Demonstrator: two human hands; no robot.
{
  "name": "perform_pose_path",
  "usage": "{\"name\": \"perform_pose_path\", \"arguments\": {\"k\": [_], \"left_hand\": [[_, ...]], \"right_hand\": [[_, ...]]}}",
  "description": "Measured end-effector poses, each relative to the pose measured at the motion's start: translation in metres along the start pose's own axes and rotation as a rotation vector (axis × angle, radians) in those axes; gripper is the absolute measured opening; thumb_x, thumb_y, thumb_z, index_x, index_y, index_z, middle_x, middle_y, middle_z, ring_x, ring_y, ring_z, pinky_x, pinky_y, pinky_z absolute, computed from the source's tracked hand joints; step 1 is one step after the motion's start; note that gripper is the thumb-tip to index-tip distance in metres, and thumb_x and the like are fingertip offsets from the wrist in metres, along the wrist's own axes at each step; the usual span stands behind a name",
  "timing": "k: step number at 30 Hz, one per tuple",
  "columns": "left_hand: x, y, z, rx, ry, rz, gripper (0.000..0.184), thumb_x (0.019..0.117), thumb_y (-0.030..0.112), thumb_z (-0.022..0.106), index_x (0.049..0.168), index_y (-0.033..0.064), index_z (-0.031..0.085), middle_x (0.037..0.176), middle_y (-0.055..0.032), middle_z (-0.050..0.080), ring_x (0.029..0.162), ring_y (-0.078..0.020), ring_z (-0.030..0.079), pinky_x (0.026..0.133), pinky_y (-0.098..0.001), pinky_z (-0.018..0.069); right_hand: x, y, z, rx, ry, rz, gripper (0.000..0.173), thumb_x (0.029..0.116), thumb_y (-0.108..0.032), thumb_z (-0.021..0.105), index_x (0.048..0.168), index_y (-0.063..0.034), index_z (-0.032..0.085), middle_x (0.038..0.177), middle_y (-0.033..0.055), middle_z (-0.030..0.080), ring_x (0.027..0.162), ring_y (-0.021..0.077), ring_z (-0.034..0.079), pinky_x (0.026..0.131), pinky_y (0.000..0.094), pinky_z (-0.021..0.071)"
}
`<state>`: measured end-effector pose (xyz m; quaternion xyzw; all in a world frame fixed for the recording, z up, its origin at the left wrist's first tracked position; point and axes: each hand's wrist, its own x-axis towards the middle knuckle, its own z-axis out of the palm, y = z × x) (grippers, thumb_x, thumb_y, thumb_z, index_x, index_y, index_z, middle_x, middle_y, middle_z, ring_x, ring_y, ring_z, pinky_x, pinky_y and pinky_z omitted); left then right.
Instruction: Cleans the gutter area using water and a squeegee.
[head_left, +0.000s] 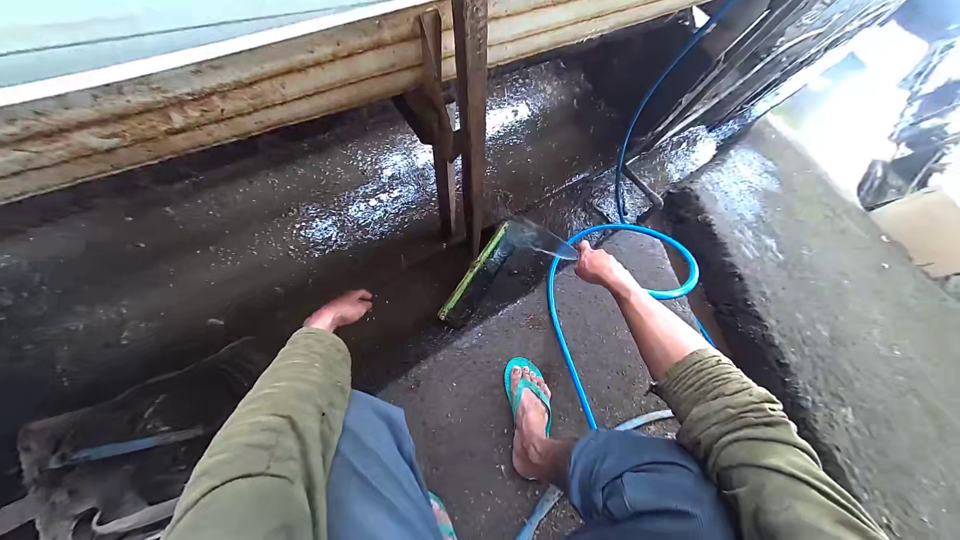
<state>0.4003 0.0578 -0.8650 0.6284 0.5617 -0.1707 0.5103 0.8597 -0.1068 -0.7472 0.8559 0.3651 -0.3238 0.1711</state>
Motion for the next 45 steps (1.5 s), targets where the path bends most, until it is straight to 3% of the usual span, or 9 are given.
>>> {"name": "perform_pose_path", "arguments": {"k": [3,6,18,22,29,38,41,45], "left_hand": [[0.002,-0.006,-0.001,-0.069,0.011,-0.106,0.047,0.1112,0.028,0.044,0.153,0.0068,0.042,0.151,-0.0243,0.047,0.135,-0.0402,0.051,0.108,-0.0568,0.0411],[0.002,-0.015,-0.004,-0.172,0.03,-0.114,0.046,0.1118,0.027,0.044,0.153,0.0078,0.041,0.153,-0.0233,0.047,0.136,-0.0401,0.049,0.109,-0.0567,0.0399],[0.0,-0.028,-0.01,-0.334,0.126,-0.077,0.041,0.1113,0.022,0.045,0.15,0.007,0.045,0.147,-0.0219,0.051,0.13,-0.0348,0.055,0.106,-0.0494,0.045],[-0.01,-0.024,-0.009,-0.334,0.116,-0.102,0.043,0.1118,0.02,0.043,0.151,0.003,0.042,0.15,-0.0257,0.048,0.135,-0.039,0.05,0.11,-0.0539,0.0402],[-0.007,-0.037,-0.013,-0.341,0.139,-0.099,0.042,0.111,0.019,0.043,0.151,0.0043,0.043,0.149,-0.0253,0.049,0.135,-0.0399,0.051,0.11,-0.0549,0.0415],[-0.019,-0.053,-0.022,-0.425,0.213,-0.107,0.045,0.1112,0.017,0.041,0.154,0.0049,0.037,0.151,-0.0254,0.046,0.136,-0.0377,0.05,0.111,-0.0515,0.0406],[-0.021,-0.061,-0.026,-0.442,0.283,-0.104,0.049,0.1103,0.016,0.041,0.157,0.0065,0.033,0.151,-0.0262,0.047,0.136,-0.0392,0.05,0.112,-0.0532,0.0399],[-0.025,-0.071,-0.032,-0.418,0.395,-0.115,0.052,0.1085,0.013,0.042,0.159,0.0071,0.031,0.15,-0.0267,0.049,0.135,-0.0412,0.05,0.109,-0.0554,0.0408]], "right_hand": [[0.009,0.009,0.005,0.069,0.002,-0.009,0.052,0.107,-0.025,0.048,0.154,-0.007,0.034,0.131,0.029,0.061,0.119,0.0449,0.062,0.096,0.0612,0.0491],[0.01,0.014,0.016,0.121,-0.001,-0.034,0.045,0.111,-0.027,0.038,0.152,-0.008,0.034,0.123,0.0289,0.063,0.107,0.0432,0.066,0.088,0.0582,0.0512],[0.016,0.027,0.037,0.145,0.058,-0.029,0.044,0.1107,-0.028,0.038,0.15,-0.0096,0.036,0.12,0.031,0.065,0.107,0.0489,0.067,0.087,0.0645,0.0517],[-0.001,0.016,0.035,0.031,-0.055,-0.08,0.044,0.1099,-0.027,0.042,0.15,-0.0089,0.038,0.119,0.0301,0.065,0.106,0.0468,0.066,0.087,0.0625,0.0506],[0.011,-0.005,0.055,-0.025,-0.121,-0.232,0.035,0.1106,-0.028,0.04,0.141,-0.0116,0.048,0.109,0.026,0.067,0.096,0.0428,0.068,0.08,0.0597,0.0523],[-0.02,-0.048,0.073,-0.109,-0.265,-0.329,0.036,0.1109,-0.026,0.041,0.143,-0.0111,0.045,0.103,0.0223,0.064,0.083,0.035,0.063,0.073,0.0523,0.0489],[-0.023,-0.057,0.081,-0.137,-0.295,-0.352,0.036,0.1102,-0.025,0.042,0.143,-0.0109,0.045,0.106,0.0225,0.064,0.086,0.0354,0.064,0.075,0.0527,0.0494],[-0.031,-0.07,0.085,-0.177,-0.341,-0.387,0.039,0.1106,-0.024,0.041,0.146,-0.0086,0.044,0.118,0.0265,0.064,0.103,0.0412,0.065,0.085,0.0577,0.0501]]}}
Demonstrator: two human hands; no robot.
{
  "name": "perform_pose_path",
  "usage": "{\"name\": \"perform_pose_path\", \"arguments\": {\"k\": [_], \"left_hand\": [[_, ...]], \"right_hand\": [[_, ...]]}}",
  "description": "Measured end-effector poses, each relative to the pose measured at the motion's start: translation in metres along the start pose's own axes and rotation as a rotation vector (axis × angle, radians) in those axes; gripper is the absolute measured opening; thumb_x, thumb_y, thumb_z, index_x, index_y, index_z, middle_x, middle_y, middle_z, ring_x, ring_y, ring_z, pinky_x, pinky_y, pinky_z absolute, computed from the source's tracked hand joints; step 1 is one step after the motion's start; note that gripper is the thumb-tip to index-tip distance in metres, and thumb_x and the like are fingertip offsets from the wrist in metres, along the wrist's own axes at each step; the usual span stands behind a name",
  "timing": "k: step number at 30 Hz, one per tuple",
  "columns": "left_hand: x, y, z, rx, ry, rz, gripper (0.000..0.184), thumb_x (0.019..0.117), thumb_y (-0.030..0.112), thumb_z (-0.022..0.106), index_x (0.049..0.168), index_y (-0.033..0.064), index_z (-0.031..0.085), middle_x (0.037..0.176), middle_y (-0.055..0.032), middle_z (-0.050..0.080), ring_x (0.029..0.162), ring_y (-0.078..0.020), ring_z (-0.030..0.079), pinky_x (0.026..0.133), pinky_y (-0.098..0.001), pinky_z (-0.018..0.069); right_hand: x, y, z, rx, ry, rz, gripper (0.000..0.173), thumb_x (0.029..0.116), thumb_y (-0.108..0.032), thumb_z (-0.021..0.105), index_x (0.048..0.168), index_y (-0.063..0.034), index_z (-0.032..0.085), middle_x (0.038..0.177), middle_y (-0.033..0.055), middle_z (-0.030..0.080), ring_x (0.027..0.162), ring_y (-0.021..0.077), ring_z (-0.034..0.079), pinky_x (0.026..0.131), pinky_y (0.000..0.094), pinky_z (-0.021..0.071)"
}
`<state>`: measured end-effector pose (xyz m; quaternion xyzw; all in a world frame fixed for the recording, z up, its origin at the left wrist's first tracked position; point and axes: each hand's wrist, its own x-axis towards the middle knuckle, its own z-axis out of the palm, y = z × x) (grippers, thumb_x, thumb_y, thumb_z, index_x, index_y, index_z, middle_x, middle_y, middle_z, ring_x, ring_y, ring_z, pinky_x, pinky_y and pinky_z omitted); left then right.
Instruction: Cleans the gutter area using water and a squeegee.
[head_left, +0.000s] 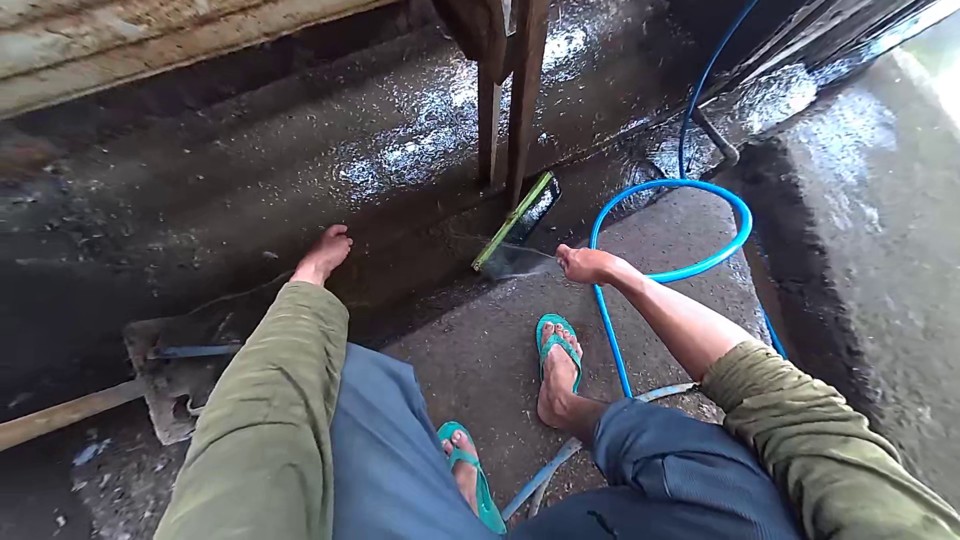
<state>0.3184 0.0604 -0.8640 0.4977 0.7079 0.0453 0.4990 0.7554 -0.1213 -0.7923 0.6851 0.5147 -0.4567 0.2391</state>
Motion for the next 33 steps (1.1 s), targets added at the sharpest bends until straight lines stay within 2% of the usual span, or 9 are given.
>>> {"name": "perform_pose_path", "arguments": {"k": [3,9,12,17,24,28,33], "left_hand": [[0.002,0.001,-0.007,0.053,0.11,0.017,0.052,0.104,0.011,0.046,0.155,0.0058,0.038,0.145,-0.0267,0.053,0.132,-0.0424,0.053,0.108,-0.0583,0.0422],[-0.014,0.011,-0.019,0.087,0.213,0.049,0.047,0.1049,0.014,0.043,0.151,0.0065,0.044,0.143,-0.028,0.053,0.133,-0.0443,0.051,0.106,-0.0638,0.0409],[-0.023,0.012,-0.022,0.134,0.222,0.082,0.044,0.106,0.015,0.042,0.148,0.0045,0.049,0.142,-0.0274,0.055,0.135,-0.0449,0.05,0.108,-0.0665,0.0393],[-0.027,0.01,-0.026,0.137,0.233,0.083,0.043,0.1068,0.015,0.041,0.147,0.0042,0.049,0.142,-0.0273,0.055,0.135,-0.0437,0.05,0.108,-0.0655,0.0386],[-0.031,0.007,-0.03,0.137,0.233,0.092,0.043,0.1075,0.016,0.04,0.147,0.0021,0.049,0.144,-0.0287,0.053,0.137,-0.0438,0.048,0.11,-0.065,0.037],[-0.03,0.006,-0.032,0.127,0.239,0.091,0.045,0.1068,0.016,0.038,0.149,0.0044,0.048,0.146,-0.0265,0.053,0.138,-0.0434,0.048,0.11,-0.0655,0.0373],[-0.035,0.016,-0.035,0.136,0.286,0.103,0.046,0.1065,0.015,0.035,0.151,0.0052,0.046,0.147,-0.0236,0.053,0.139,-0.041,0.048,0.111,-0.0642,0.0372]], "right_hand": [[0.004,-0.007,0.005,-0.038,-0.024,-0.028,0.038,0.1104,-0.022,0.04,0.145,-0.0072,0.043,0.115,0.0263,0.063,0.101,0.0403,0.064,0.084,0.0564,0.0492],[0.016,-0.006,0.009,-0.056,0.009,0.042,0.047,0.1063,-0.019,0.049,0.149,-0.0037,0.038,0.126,0.0303,0.062,0.121,0.0464,0.061,0.097,0.063,0.0478],[0.02,-0.007,0.01,-0.062,0.04,0.067,0.048,0.1046,-0.02,0.051,0.149,-0.0054,0.038,0.124,0.0293,0.063,0.118,0.0462,0.063,0.094,0.064,0.0491],[0.023,-0.014,0.007,-0.086,0.029,0.068,0.051,0.1042,-0.019,0.051,0.151,-0.0056,0.036,0.126,0.0295,0.062,0.12,0.0456,0.062,0.096,0.0636,0.0484],[0.024,-0.025,0.006,-0.09,0.006,0.01,0.045,0.107,-0.021,0.048,0.148,-0.0043,0.038,0.125,0.0296,0.063,0.119,0.0464,0.062,0.095,0.0629,0.0483],[0.026,-0.027,0.005,-0.065,0.026,-0.023,0.039,0.1081,-0.02,0.045,0.144,-0.0063,0.043,0.122,0.0281,0.064,0.115,0.0452,0.064,0.092,0.0622,0.0495],[0.029,-0.02,0.003,-0.046,0.068,0.011,0.042,0.1067,-0.021,0.048,0.146,-0.0074,0.041,0.122,0.0271,0.065,0.116,0.045,0.064,0.092,0.0619,0.0504]]}}
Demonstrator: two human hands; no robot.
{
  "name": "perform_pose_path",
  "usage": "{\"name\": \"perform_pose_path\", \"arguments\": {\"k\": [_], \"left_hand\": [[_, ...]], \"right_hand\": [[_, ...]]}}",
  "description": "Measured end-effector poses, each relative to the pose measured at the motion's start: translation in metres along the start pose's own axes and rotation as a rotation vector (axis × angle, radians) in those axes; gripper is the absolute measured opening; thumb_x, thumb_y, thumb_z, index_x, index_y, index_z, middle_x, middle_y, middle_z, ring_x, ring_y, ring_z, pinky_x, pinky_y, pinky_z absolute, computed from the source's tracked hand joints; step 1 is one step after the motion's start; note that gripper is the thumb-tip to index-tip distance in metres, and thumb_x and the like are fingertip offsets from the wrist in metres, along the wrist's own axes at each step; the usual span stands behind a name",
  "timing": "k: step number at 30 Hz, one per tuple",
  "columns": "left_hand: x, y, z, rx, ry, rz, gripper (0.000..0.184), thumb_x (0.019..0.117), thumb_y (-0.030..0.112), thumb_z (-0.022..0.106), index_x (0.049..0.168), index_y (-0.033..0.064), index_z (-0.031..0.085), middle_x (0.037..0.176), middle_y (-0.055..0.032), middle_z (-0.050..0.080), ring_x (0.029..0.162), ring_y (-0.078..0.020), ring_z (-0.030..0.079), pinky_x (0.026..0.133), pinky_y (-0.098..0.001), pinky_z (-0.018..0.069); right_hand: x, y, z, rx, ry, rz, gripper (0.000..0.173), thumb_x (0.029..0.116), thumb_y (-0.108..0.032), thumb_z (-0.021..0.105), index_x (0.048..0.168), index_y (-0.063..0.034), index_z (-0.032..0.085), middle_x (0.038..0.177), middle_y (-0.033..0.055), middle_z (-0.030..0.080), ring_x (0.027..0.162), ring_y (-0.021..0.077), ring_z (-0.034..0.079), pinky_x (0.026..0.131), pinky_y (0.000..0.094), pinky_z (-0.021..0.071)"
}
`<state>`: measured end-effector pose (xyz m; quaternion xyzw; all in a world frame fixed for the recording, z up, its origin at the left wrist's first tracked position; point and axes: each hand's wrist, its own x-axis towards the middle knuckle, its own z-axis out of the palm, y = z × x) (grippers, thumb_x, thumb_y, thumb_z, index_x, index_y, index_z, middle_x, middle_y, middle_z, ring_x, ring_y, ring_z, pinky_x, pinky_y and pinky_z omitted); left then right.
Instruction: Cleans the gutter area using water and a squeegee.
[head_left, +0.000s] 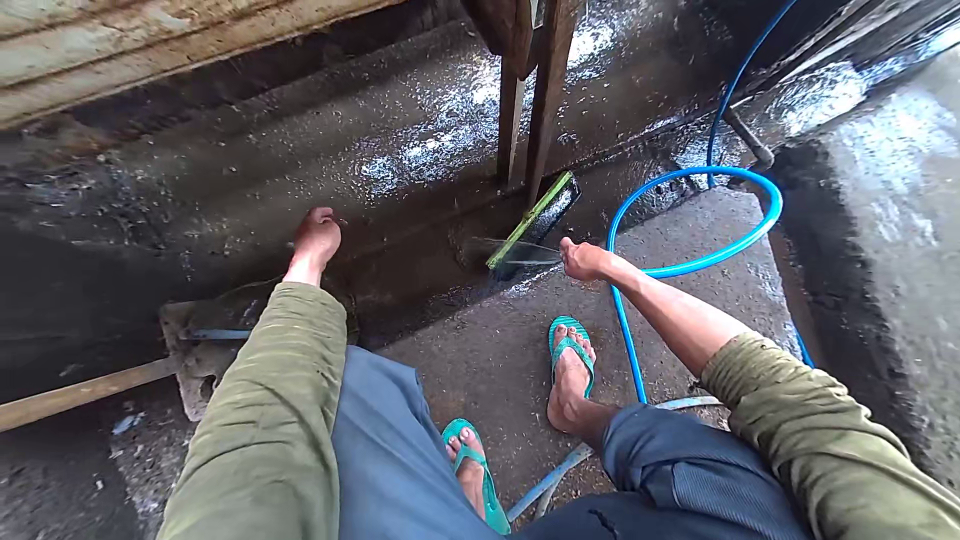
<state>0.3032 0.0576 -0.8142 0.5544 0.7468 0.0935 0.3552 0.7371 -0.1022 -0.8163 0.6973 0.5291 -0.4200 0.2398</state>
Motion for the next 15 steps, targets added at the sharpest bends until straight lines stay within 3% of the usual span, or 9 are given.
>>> {"name": "perform_pose_path", "arguments": {"k": [4,9,12,15], "left_hand": [[-0.004,0.026,-0.01,-0.026,0.135,0.128,0.044,0.1047,0.01,0.037,0.146,0.0012,0.049,0.143,-0.0239,0.056,0.135,-0.0387,0.052,0.112,-0.0584,0.0399],[-0.038,0.101,-0.007,-0.095,0.258,0.492,0.04,0.1044,0.01,0.039,0.138,-0.0035,0.055,0.127,-0.0251,0.065,0.117,-0.0324,0.065,0.102,-0.0474,0.0505],[-0.073,0.164,0.019,-0.097,0.094,0.757,0.042,0.1039,0.013,0.043,0.141,-0.0032,0.052,0.123,-0.0223,0.066,0.113,-0.0281,0.067,0.099,-0.0434,0.0538],[-0.094,0.23,0.065,-0.183,-0.11,0.811,0.065,0.1026,0.035,0.059,0.153,0.0006,0.038,0.135,-0.0206,0.061,0.122,-0.0273,0.063,0.101,-0.0425,0.054]], "right_hand": [[-0.007,-0.004,0.002,-0.001,-0.032,-0.07,0.04,0.109,-0.021,0.043,0.146,-0.0069,0.041,0.122,0.0278,0.064,0.117,0.0444,0.064,0.094,0.0613,0.0493],[-0.012,-0.006,0.0,-0.013,-0.076,-0.133,0.042,0.1112,-0.022,0.037,0.149,-0.004,0.038,0.129,0.0292,0.061,0.123,0.0448,0.061,0.1,0.0605,0.0469],[-0.011,-0.003,-0.002,0.009,-0.084,-0.128,0.042,0.1114,-0.022,0.037,0.149,-0.0032,0.037,0.132,0.0296,0.06,0.126,0.0446,0.059,0.102,0.0599,0.046],[-0.003,0.01,-0.006,0.057,-0.037,-0.048,0.045,0.1094,-0.022,0.04,0.15,-0.0051,0.036,0.131,0.0286,0.06,0.125,0.0443,0.06,0.099,0.0617,0.0476]]}}
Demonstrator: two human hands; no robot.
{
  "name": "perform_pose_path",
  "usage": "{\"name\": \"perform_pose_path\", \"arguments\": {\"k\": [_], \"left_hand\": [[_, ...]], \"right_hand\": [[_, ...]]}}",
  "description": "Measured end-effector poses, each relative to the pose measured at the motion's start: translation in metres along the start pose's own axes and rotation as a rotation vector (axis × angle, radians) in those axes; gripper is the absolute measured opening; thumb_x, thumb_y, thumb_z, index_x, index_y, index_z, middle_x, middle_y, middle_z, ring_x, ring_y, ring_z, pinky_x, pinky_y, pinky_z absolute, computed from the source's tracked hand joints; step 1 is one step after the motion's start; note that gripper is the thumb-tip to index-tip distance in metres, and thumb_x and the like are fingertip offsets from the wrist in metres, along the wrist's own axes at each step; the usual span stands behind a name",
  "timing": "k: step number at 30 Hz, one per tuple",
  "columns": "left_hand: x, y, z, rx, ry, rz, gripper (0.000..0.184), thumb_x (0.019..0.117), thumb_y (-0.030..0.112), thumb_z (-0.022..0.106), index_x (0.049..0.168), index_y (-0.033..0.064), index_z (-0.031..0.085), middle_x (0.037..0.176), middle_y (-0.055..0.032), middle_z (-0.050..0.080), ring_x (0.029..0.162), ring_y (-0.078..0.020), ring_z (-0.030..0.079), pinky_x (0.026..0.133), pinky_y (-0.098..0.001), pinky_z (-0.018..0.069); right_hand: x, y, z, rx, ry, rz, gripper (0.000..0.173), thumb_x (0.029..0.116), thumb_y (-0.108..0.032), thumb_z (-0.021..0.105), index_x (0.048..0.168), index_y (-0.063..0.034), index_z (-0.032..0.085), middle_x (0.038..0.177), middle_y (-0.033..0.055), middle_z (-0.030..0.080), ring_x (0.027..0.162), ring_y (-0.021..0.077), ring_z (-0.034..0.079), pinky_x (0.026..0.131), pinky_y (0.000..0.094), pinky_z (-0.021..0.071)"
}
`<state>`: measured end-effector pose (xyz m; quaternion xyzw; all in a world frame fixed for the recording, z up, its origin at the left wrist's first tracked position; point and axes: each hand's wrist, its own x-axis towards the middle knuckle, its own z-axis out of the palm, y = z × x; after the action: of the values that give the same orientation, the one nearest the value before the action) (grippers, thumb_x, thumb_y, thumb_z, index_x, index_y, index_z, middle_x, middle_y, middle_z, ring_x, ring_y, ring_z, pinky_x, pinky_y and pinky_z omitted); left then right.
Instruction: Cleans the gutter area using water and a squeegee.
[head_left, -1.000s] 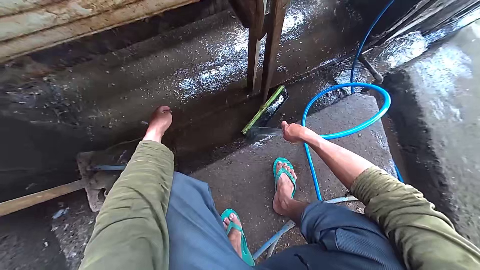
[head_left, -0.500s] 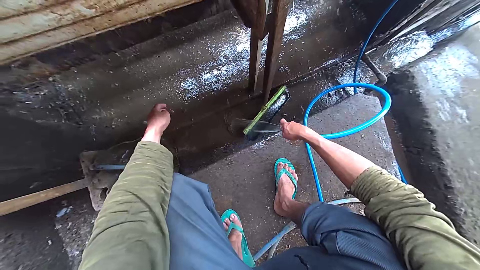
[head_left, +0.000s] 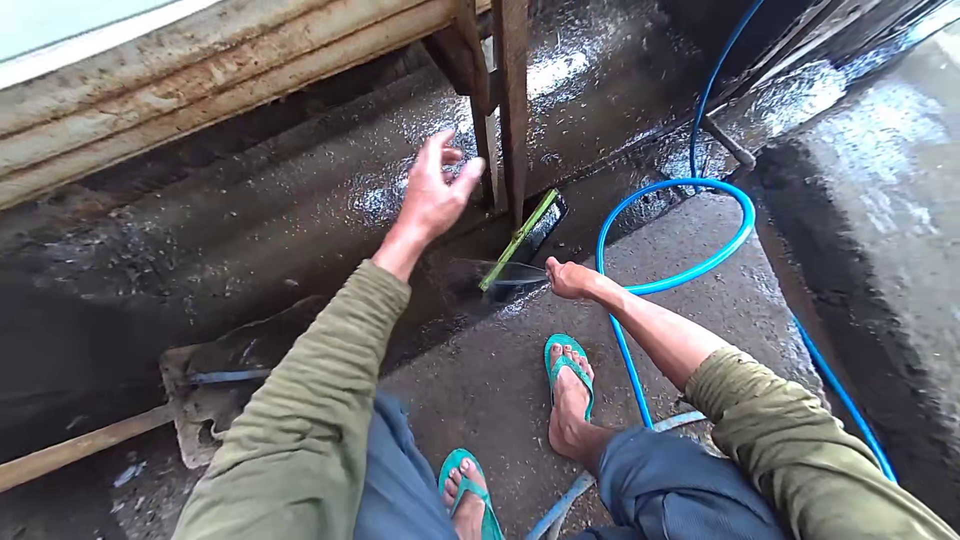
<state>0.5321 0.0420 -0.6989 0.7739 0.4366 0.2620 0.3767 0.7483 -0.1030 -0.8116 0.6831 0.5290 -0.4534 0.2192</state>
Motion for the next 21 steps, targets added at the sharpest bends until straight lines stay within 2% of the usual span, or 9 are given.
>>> {"name": "perform_pose_path", "arguments": {"k": [2,5,7,11,13,16,21], "left_hand": [[0.026,0.02,0.039,-0.061,0.018,-0.02,0.089,0.0949,0.047,0.069,0.159,0.0013,0.028,0.147,-0.023,0.051,0.134,-0.0307,0.054,0.108,-0.0451,0.0491],[0.066,0.036,0.089,-0.114,0.228,-0.059,0.1,0.088,0.052,0.076,0.157,-0.0015,0.029,0.149,-0.0255,0.046,0.136,-0.0323,0.05,0.112,-0.0443,0.0443],[0.085,0.043,0.109,-0.125,0.39,-0.104,0.093,0.0881,0.047,0.078,0.152,-0.0037,0.034,0.144,-0.0268,0.05,0.131,-0.0329,0.054,0.111,-0.0433,0.0453],[0.111,0.05,0.131,-0.066,0.638,-0.234,0.078,0.09,0.042,0.078,0.145,0.0002,0.042,0.137,-0.0231,0.057,0.119,-0.0309,0.063,0.099,-0.0436,0.0529],[0.119,0.049,0.138,-0.037,0.721,-0.238,0.073,0.0905,0.036,0.078,0.143,0.001,0.043,0.136,-0.0213,0.057,0.119,-0.0281,0.063,0.099,-0.0398,0.0532],[0.12,0.056,0.146,-0.08,0.776,-0.179,0.066,0.089,0.019,0.075,0.142,-0.001,0.04,0.131,-0.0203,0.059,0.115,-0.0243,0.064,0.097,-0.0351,0.0537],[0.09,0.076,0.146,-0.216,0.823,0.07,0.067,0.0821,0.013,0.075,0.136,-0.0044,0.04,0.111,-0.0155,0.064,0.096,-0.0145,0.068,0.086,-0.0297,0.0566]], "right_hand": [[0.003,0.012,-0.006,0.035,0.045,0.053,0.048,0.1082,-0.022,0.042,0.153,-0.0069,0.035,0.132,0.0282,0.06,0.126,0.0443,0.06,0.099,0.063,0.0478],[0.003,0.031,-0.022,0.093,0.109,0.099,0.05,0.1084,-0.024,0.041,0.155,-0.0068,0.032,0.136,0.028,0.059,0.129,0.0441,0.058,0.102,0.0633,0.0465],[0.003,0.045,-0.027,0.145,0.147,0.112,0.049,0.1085,-0.024,0.041,0.154,-0.0059,0.033,0.135,0.0279,0.06,0.128,0.0439,0.059,0.101,0.0629,0.0467],[0.009,0.071,-0.034,0.233,0.189,0.141,0.05,0.1072,-0.022,0.043,0.154,-0.0072,0.033,0.132,0.027,0.061,0.125,0.0426,0.061,0.099,0.0606,0.0483],[0.011,0.082,-0.035,0.249,0.198,0.156,0.051,0.1072,-0.023,0.042,0.155,-0.0077,0.032,0.134,0.0267,0.061,0.126,0.0431,0.06,0.1,0.0614,0.0479],[0.009,0.099,-0.04,0.276,0.225,0.175,0.052,0.1066,-0.023,0.044,0.155,-0.0081,0.033,0.135,0.027,0.06,0.127,0.0442,0.059,0.1,0.0635,0.0476],[-0.011,0.125,-0.068,0.341,0.348,0.2,0.049,0.1077,-0.024,0.045,0.153,-0.0103,0.034,0.128,0.0284,0.063,0.121,0.0463,0.062,0.095,0.0649,0.0492]]}}
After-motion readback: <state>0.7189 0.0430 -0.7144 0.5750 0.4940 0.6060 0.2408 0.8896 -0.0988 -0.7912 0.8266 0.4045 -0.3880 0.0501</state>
